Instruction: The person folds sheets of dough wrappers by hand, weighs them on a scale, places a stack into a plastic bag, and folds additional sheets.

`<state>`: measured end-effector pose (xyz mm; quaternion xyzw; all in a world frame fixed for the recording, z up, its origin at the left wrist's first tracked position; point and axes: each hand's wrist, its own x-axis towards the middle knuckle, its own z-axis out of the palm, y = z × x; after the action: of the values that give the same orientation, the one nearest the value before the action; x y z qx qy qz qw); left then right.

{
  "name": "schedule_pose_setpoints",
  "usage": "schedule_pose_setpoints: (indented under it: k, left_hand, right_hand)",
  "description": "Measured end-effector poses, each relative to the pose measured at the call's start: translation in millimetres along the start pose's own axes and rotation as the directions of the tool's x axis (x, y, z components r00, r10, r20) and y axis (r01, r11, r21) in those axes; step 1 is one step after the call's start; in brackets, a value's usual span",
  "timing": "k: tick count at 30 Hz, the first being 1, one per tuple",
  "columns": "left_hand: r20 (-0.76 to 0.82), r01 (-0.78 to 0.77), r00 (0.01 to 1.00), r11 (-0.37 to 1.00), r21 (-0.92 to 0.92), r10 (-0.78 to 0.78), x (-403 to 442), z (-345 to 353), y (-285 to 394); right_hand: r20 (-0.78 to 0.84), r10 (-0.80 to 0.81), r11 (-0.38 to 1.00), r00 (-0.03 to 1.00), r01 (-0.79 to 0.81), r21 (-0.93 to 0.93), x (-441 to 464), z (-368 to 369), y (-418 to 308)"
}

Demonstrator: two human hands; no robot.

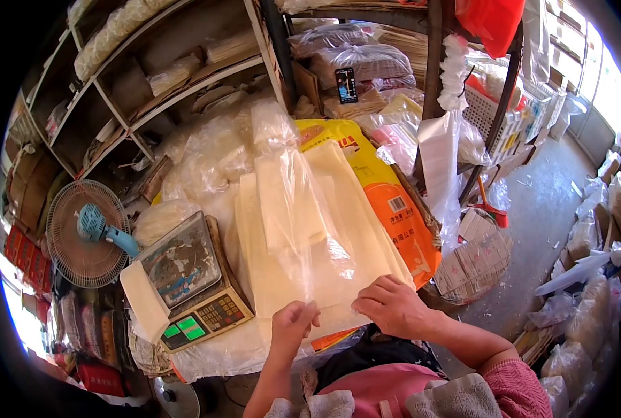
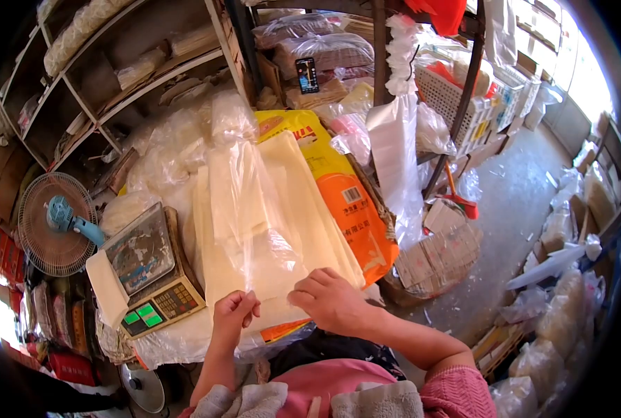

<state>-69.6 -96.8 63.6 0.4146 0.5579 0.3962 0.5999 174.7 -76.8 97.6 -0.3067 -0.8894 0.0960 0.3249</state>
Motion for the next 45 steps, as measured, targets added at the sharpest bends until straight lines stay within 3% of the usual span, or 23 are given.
schedule_pose_setpoints:
  k: [1,4,7,11,13,14,16,18,20,22,23,24,26,29,30,32,33,36,43,45]
  left_hand:
    - [0.089,-0.047,0.994,0.995,-0.092,0.055,-1,-4,-1]
    - [0.12,-0.258,0.949,0.936,-0.238,0.292,-3,10,6]
    - [0.247,-0.424,0.881,0.905,0.03,0.404,3,21,-1]
    - [0.349,-0.54,0.793,0.842,0.021,0.5,14,31,-11]
    - [0.352,-0.62,0.746,0.783,0.055,0.566,16,26,-21]
    - [0.295,-0.54,0.817,0.837,0.089,0.496,17,25,-30]
    - [0.168,-0.362,0.926,0.922,0.138,0.339,17,26,-39]
    - [0.019,-0.403,0.908,0.862,0.308,0.418,10,33,-27]
    - [-0.074,-0.463,0.814,0.72,0.517,0.576,8,41,-20]
    - [-0.065,-0.494,0.628,0.462,0.737,0.775,10,46,-20]
    - [-0.013,-0.557,0.54,0.368,0.744,0.842,14,47,-20]
    - [0.016,-0.571,0.539,0.351,0.742,0.842,15,46,-19]
    - [0.078,-0.6,0.537,0.316,0.735,0.84,15,41,-15]
    - [0.091,-0.522,0.778,0.56,0.644,0.621,13,28,-18]
    - [0.086,-0.517,0.822,0.676,0.526,0.563,13,26,-21]
    - [0.107,-0.448,0.894,0.856,0.259,0.436,16,24,-27]
    - [0.108,-0.399,0.917,0.891,0.216,0.385,15,24,-24]
    - [0.117,-0.28,0.956,0.955,0.101,0.268,11,25,-15]
    - [0.137,-0.177,0.974,0.984,-0.018,0.178,10,25,-15]
    - [0.141,-0.181,0.973,0.983,-0.03,0.184,10,26,-17]
  right_hand:
    - [0.025,-0.013,1.0,1.0,0.013,0.004,-1,1,-1]
    - [0.094,-0.084,0.993,0.992,0.076,0.087,7,0,-9]
    - [0.193,-0.167,0.985,0.967,0.157,0.069,16,2,-12]
    - [0.074,-0.341,0.94,0.937,0.336,0.065,35,13,-11]
    - [0.223,-0.232,0.973,0.947,0.229,0.04,38,20,-9]
    - [0.295,-0.175,0.984,0.939,0.177,0.022,39,23,-7]
    - [0.256,-0.08,0.996,0.963,0.085,-0.007,41,28,4]
    - [0.22,0.008,0.999,0.975,0.004,-0.053,43,35,15]
    - [0.186,0.085,0.991,0.979,-0.064,-0.116,45,41,21]
    - [0.18,0.141,0.987,0.974,-0.122,-0.108,48,42,23]
    - [0.191,0.165,0.984,0.967,-0.149,-0.095,48,45,26]
    - [0.203,0.191,0.981,0.96,-0.178,-0.081,47,47,28]
    - [0.059,0.176,0.984,0.983,-0.178,0.031,44,47,26]
    - [-0.059,0.2,0.966,0.978,-0.186,0.181,43,30,20]
    - [-0.08,0.217,0.954,0.973,-0.194,0.228,41,23,17]
    - [0.023,0.189,0.961,0.982,-0.19,0.202,32,17,17]
    - [0.074,0.174,0.964,0.982,-0.186,0.189,28,15,17]
    - [0.196,0.163,0.96,0.967,-0.202,0.193,21,10,9]
    - [0.218,0.159,0.985,0.963,-0.17,0.033,14,20,1]
    - [0.201,0.13,0.986,0.971,-0.149,0.081,10,28,2]
